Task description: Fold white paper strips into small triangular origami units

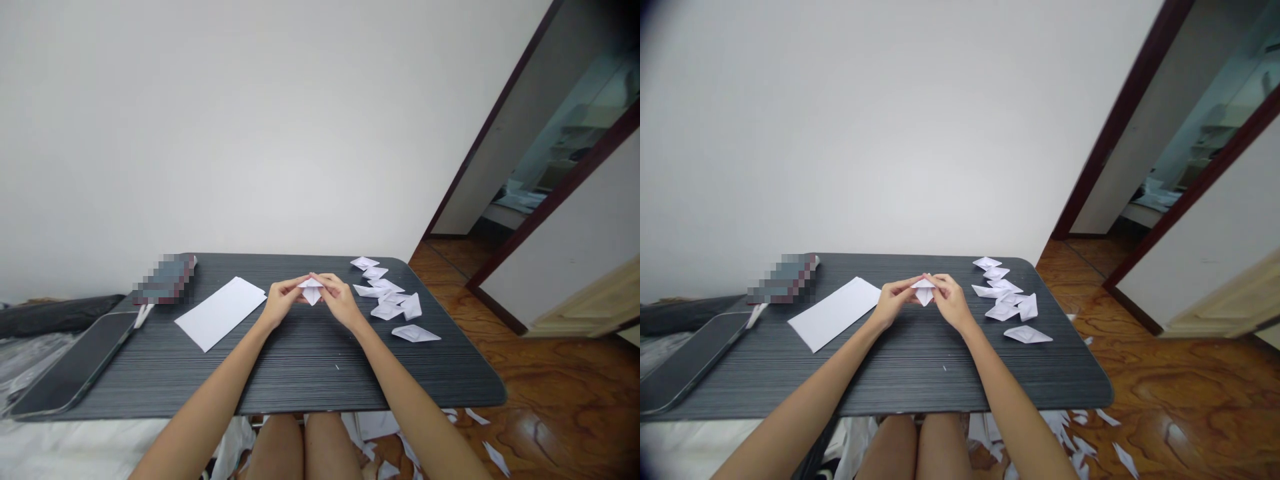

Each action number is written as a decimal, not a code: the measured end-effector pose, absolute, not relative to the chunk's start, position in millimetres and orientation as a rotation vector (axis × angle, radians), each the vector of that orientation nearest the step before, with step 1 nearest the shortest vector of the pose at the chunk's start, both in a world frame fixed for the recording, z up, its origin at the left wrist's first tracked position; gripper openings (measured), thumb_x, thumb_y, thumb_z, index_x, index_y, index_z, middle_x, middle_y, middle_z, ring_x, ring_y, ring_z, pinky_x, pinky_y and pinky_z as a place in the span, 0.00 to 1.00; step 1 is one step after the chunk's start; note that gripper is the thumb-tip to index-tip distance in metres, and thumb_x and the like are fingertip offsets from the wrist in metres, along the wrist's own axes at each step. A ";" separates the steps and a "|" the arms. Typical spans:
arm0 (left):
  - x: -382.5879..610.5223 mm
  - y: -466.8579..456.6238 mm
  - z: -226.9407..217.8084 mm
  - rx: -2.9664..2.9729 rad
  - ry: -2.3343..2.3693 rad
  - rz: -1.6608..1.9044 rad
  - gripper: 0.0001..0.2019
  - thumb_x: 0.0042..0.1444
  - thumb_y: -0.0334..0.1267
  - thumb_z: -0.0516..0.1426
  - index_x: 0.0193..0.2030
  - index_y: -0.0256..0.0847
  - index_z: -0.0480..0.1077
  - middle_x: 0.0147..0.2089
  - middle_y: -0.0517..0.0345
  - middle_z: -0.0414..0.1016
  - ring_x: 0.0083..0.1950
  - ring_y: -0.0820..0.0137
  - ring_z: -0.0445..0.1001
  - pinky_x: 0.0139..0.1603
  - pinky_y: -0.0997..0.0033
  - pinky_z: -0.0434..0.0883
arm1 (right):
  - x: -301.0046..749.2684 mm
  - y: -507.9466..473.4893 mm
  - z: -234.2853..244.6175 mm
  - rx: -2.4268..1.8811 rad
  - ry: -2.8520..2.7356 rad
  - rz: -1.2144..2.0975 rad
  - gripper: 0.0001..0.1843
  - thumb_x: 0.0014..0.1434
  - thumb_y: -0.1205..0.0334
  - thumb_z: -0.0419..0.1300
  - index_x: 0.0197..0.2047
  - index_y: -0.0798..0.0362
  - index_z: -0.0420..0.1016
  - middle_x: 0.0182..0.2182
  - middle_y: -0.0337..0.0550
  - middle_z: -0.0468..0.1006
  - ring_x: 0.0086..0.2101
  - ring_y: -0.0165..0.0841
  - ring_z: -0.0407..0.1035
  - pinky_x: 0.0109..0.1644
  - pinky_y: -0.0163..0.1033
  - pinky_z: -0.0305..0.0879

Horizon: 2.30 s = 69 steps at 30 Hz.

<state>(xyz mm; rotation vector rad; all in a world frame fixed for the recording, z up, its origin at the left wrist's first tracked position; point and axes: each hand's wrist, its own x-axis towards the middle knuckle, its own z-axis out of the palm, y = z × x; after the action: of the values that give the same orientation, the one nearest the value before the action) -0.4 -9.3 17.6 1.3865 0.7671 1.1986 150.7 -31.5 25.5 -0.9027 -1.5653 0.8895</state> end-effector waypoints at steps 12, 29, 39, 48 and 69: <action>0.8 -11.6 21.4 1.357 0.838 1.125 0.22 0.44 0.45 0.57 0.43 0.32 0.64 0.27 0.56 0.71 0.23 0.73 0.69 0.18 0.75 0.69 | 153.9 -25.8 14.9 -0.902 -1.718 0.796 0.16 0.52 0.68 0.51 0.43 0.46 0.72 0.40 0.42 0.65 0.40 0.28 0.63 0.43 0.35 0.62; -0.2 -9.9 12.7 1.800 1.003 1.155 0.19 0.45 0.44 0.55 0.43 0.36 0.65 0.37 0.54 0.71 0.29 0.71 0.70 0.24 0.75 0.67 | 150.8 -24.6 13.0 -0.946 -1.384 1.262 0.18 0.42 0.57 0.61 0.37 0.58 0.74 0.29 0.45 0.76 0.28 0.30 0.69 0.33 0.36 0.65; -0.3 -8.5 16.8 1.486 0.853 1.228 0.17 0.43 0.42 0.57 0.39 0.33 0.64 0.33 0.55 0.67 0.27 0.74 0.67 0.17 0.78 0.66 | 153.4 -25.3 12.8 -0.874 -1.498 1.163 0.19 0.46 0.65 0.58 0.44 0.55 0.70 0.32 0.42 0.76 0.31 0.31 0.69 0.37 0.37 0.65; 7.8 -13.8 12.4 1.424 0.768 1.162 0.15 0.44 0.40 0.58 0.36 0.34 0.61 0.32 0.58 0.65 0.24 0.76 0.67 0.16 0.77 0.66 | 150.6 -28.3 11.7 -1.073 -1.664 0.702 0.16 0.52 0.67 0.47 0.37 0.53 0.75 0.18 0.38 0.70 0.18 0.26 0.61 0.23 0.31 0.58; 1.9 -15.4 15.7 1.940 1.105 1.204 0.16 0.53 0.43 0.47 0.24 0.34 0.67 0.20 0.61 0.64 0.22 0.76 0.62 0.22 0.78 0.58 | 152.3 -21.0 7.0 -1.108 -1.463 0.837 0.09 0.47 0.61 0.55 0.26 0.58 0.74 0.22 0.42 0.74 0.23 0.29 0.65 0.26 0.33 0.62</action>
<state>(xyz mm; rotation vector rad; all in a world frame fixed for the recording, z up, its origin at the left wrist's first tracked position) 1.9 -15.4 15.7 1.9400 1.1047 1.2040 152.3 -21.0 7.0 -1.1083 -1.4634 0.8370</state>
